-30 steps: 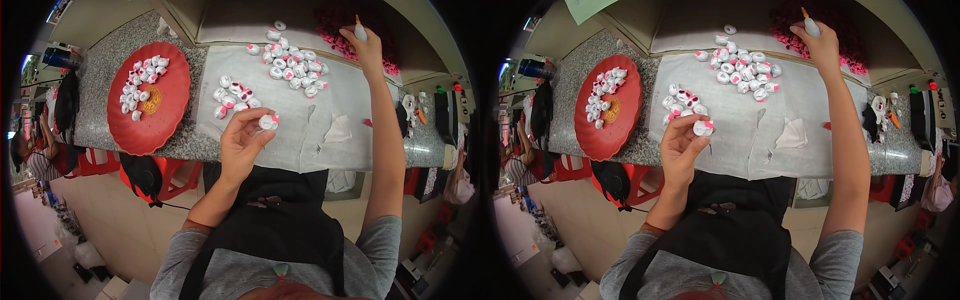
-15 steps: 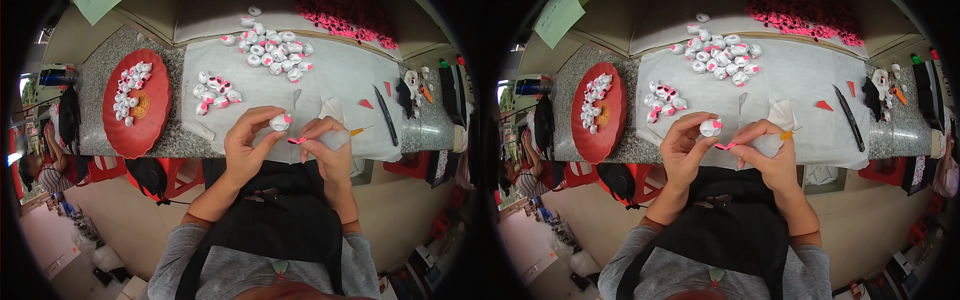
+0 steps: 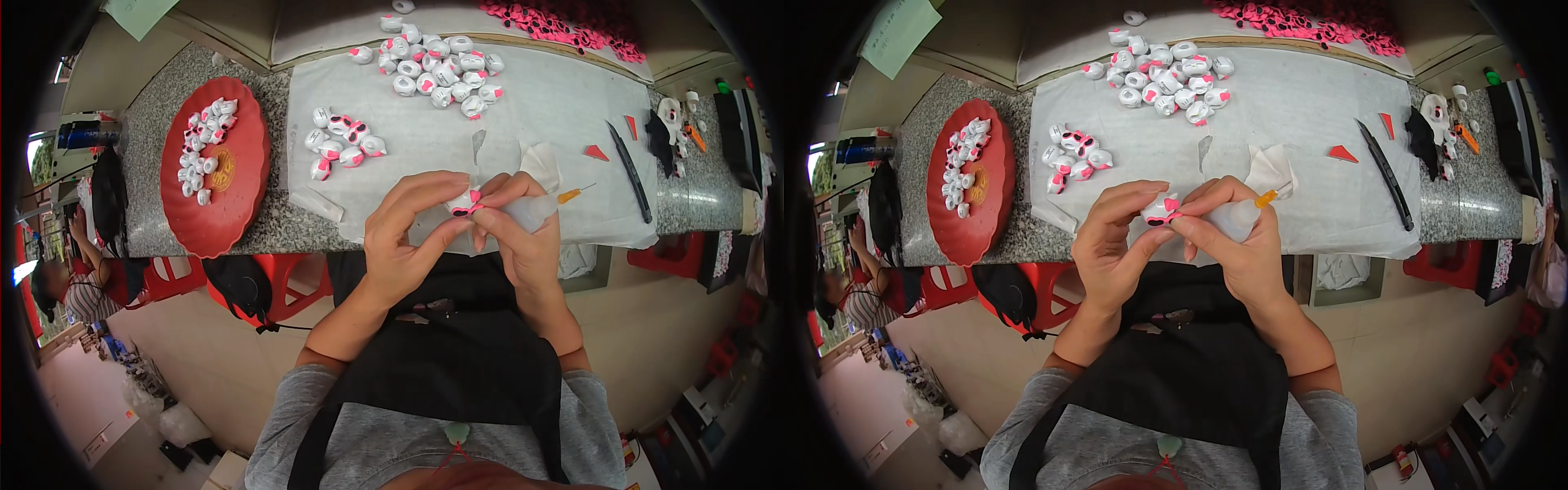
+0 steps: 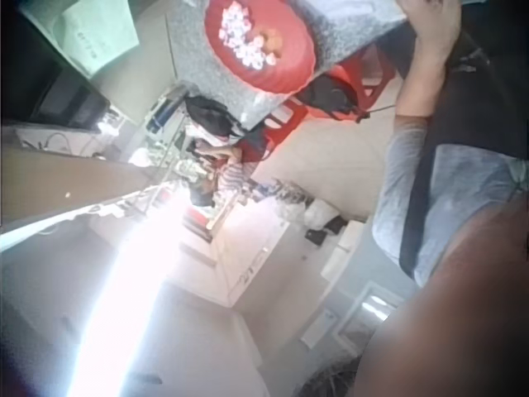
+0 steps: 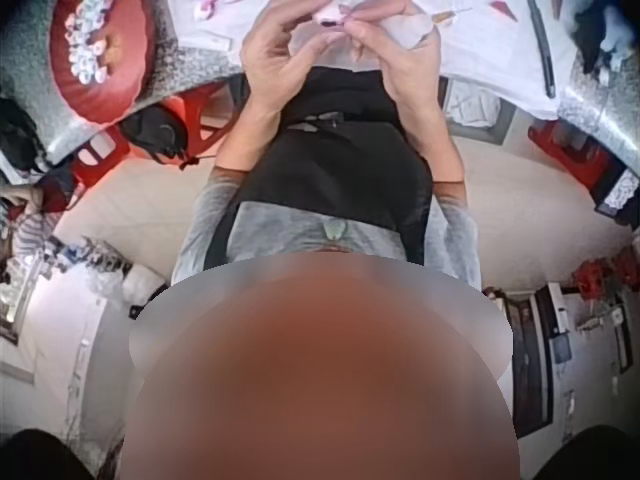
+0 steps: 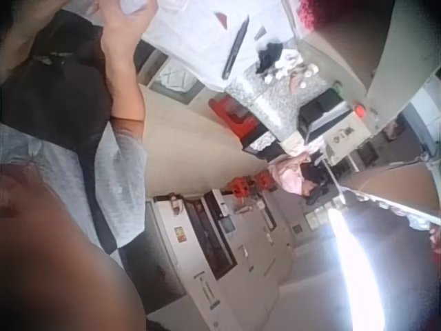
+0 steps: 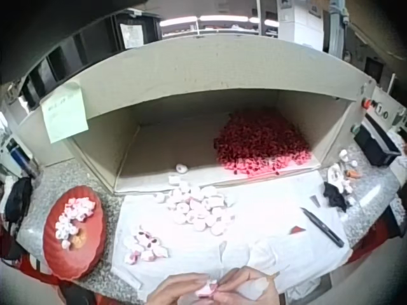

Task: The recorder is applying glue from a small plastic bottle to small white toy cat heads and placing them on a red plate.

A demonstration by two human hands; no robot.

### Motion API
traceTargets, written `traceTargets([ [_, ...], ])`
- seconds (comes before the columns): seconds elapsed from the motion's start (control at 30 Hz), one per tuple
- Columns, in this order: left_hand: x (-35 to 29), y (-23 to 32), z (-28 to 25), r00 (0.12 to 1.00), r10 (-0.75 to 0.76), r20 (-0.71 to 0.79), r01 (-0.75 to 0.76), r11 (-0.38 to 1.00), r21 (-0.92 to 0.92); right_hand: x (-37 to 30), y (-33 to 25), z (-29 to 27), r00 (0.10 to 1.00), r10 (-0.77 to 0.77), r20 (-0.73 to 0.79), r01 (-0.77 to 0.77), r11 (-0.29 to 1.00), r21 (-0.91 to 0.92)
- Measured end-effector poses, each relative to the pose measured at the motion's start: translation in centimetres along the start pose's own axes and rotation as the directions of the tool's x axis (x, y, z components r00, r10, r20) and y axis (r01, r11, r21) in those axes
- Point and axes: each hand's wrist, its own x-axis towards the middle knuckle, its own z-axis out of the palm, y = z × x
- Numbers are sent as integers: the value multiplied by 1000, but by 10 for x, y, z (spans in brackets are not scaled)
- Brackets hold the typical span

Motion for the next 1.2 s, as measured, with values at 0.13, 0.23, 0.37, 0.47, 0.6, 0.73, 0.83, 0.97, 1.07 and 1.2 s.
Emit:
traceTargets([
  [0.13,-3,-3,-6,986,-151,75,166,949,-268,-1,1,6,998,-28,-49,22,991,-130],
  [0.23,-1,-1,-6,974,-206,95,226,874,-429,0,-1,3,998,-56,-31,52,992,-117],
  [0.37,-2,-5,-10,968,-190,161,247,816,-522,2,-8,9,996,21,89,-1,976,-218],
  [0.47,-4,-6,-11,966,-193,170,255,803,-539,4,-1,3,993,23,118,2,979,-206],
  [0.6,-4,-12,-13,962,-176,210,268,758,-595,2,3,2,989,-24,148,46,988,-145],
  [0.73,-5,-13,-14,951,-195,238,305,714,-630,0,2,3,991,-24,131,47,984,-173],
  [0.83,-3,-12,-14,936,-231,265,349,695,-629,1,0,4,994,-5,107,24,984,-175],
  [0.97,-3,-6,-16,934,-245,260,354,723,-593,4,-2,5,993,-9,116,30,983,-183],
  [1.07,-5,-5,-10,956,-266,122,292,831,-474,6,-4,5,992,47,115,-18,972,-235],
  [1.2,-7,-4,-9,957,-275,93,287,842,-457,6,-3,6,992,41,121,-14,977,-214],
])
